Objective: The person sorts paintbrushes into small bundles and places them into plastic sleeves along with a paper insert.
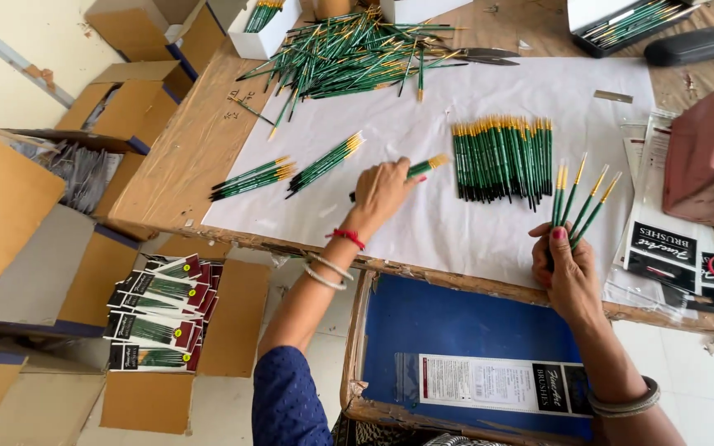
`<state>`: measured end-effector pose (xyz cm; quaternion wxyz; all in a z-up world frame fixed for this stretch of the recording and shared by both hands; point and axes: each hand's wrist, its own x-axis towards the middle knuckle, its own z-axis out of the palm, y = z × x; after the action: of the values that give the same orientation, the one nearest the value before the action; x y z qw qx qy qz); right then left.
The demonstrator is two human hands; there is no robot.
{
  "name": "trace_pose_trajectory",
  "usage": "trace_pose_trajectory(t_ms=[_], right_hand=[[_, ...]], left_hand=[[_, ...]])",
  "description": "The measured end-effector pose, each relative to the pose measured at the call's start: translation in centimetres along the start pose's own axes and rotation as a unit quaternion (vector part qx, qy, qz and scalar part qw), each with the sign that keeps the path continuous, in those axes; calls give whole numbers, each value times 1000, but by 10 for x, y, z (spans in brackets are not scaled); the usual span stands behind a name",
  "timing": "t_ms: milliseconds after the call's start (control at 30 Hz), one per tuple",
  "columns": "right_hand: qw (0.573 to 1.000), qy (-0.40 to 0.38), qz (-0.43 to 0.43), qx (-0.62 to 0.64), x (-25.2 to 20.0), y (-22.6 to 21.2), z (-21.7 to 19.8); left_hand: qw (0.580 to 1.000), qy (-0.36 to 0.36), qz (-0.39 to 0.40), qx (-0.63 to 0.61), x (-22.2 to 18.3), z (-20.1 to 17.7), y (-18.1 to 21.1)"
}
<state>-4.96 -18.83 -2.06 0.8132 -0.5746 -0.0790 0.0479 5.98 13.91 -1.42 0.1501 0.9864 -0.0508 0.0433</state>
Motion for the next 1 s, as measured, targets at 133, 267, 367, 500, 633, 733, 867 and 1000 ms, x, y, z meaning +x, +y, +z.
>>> trace_pose_trajectory(t_ms=[133, 267, 367, 500, 633, 733, 867, 1000], right_hand=[[1000, 3, 16, -10, 9, 17, -11], [997, 17, 34, -64, 17, -13, -4], [994, 21, 29, -107, 48, -53, -1], [979, 11, 10, -205, 126, -81, -20], [927, 55, 67, -365, 190, 4, -96], [786, 108, -97, -601, 273, 69, -136], [605, 22, -124, -786, 255, 52, -95], [673, 41, 114, -729, 244, 5, -51]], left_hand=[[957, 191, 180, 126, 12, 7, -41], [963, 170, 158, 136, 21, 13, -45], [963, 163, 153, 152, 17, 7, -36], [949, 203, 148, 192, 19, 5, -39], [948, 191, 158, 198, 19, 1, -33], [944, 203, 147, 216, 21, 0, -30], [947, 195, 130, 220, 18, 2, -26], [946, 207, 125, 216, 19, 4, -28]])
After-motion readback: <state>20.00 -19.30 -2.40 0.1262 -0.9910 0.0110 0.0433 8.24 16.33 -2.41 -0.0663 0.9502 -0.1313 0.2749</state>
